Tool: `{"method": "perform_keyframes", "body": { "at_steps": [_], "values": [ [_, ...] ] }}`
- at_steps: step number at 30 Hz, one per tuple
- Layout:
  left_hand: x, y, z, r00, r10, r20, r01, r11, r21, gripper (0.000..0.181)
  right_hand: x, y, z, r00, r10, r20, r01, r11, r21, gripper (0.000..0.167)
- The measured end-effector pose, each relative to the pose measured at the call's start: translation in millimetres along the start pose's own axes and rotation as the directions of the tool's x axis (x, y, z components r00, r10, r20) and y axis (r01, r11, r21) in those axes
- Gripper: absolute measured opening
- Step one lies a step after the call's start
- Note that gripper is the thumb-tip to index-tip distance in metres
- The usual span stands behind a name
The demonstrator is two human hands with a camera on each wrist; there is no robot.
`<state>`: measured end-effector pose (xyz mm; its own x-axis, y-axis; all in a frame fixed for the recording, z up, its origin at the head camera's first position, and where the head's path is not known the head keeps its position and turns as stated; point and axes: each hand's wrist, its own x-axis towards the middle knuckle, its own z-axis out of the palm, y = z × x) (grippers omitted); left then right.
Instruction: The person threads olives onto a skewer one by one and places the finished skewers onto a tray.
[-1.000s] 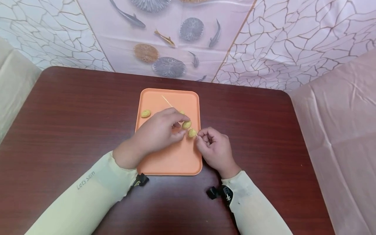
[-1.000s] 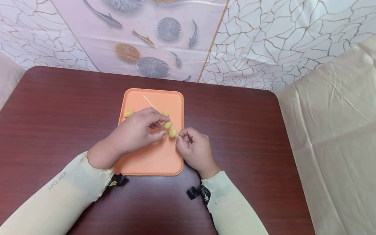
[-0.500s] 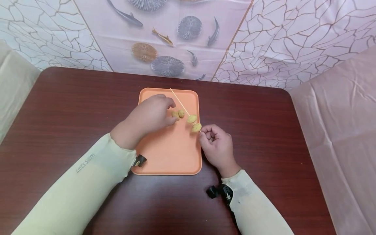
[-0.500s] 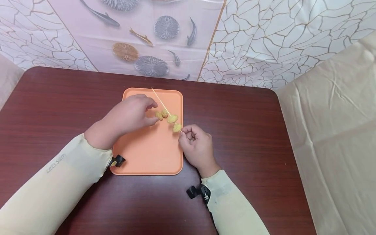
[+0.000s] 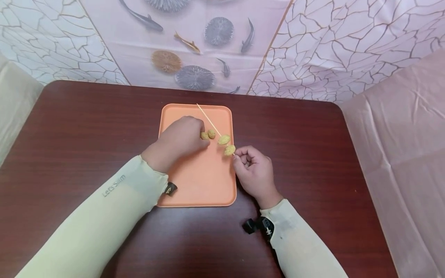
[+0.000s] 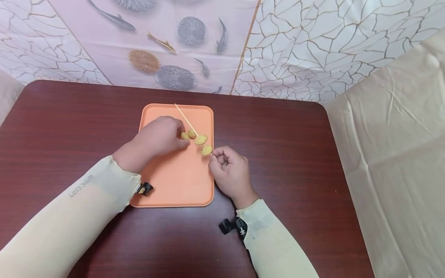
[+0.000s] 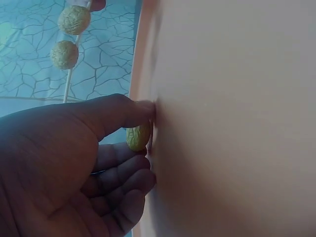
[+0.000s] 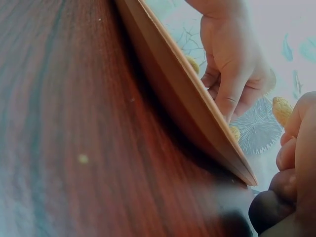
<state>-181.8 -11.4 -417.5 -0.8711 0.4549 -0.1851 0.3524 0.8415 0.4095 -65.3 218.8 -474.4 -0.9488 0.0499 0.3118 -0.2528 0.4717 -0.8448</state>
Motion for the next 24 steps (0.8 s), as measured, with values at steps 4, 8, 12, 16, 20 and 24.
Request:
{"method": "perform_keyframes", "body": {
  "at_steps": [4, 8, 12, 16, 20, 24],
  "values": [
    [-4.3, -4.6, 0.3, 0.999, 0.035, -0.037, -0.036, 0.999, -0.040, 0.012, 0.8, -0.9, 1.5, 1.000, -0.015, 0.001, 0.015, 1.000, 0.002, 0.004],
    [-12.6, -8.1, -1.2, 0.994, 0.065, -0.089, -0.074, 0.991, -0.110, 0.022, 1.0, -1.5, 1.6, 1.000, -0.016, 0.004, 0.016, 1.000, -0.002, 0.005],
    [-22.6, -9.3, -3.0, 0.981, 0.089, -0.170, -0.120, 0.976, -0.181, 0.035, 1.4, -1.5, 0.9, 1.000, -0.009, 0.001, 0.009, 1.000, -0.004, 0.005],
    [-30.6, -10.0, -1.9, 0.968, 0.087, -0.233, -0.147, 0.957, -0.252, 0.033, 1.8, -0.8, 0.5, 1.000, -0.003, 0.001, 0.003, 1.000, 0.005, 0.005],
    [-38.4, -11.3, -0.4, 0.963, 0.060, -0.262, -0.157, 0.917, -0.366, 0.034, 1.4, -1.1, 0.3, 1.000, -0.005, 0.006, 0.005, 1.000, 0.010, 0.005],
    [-44.9, -13.9, 3.5, 0.965, 0.024, -0.262, -0.166, 0.829, -0.534, 0.037, 0.5, -0.9, 0.7, 1.000, -0.008, 0.008, 0.008, 1.000, 0.012, 0.005]
  ]
}}
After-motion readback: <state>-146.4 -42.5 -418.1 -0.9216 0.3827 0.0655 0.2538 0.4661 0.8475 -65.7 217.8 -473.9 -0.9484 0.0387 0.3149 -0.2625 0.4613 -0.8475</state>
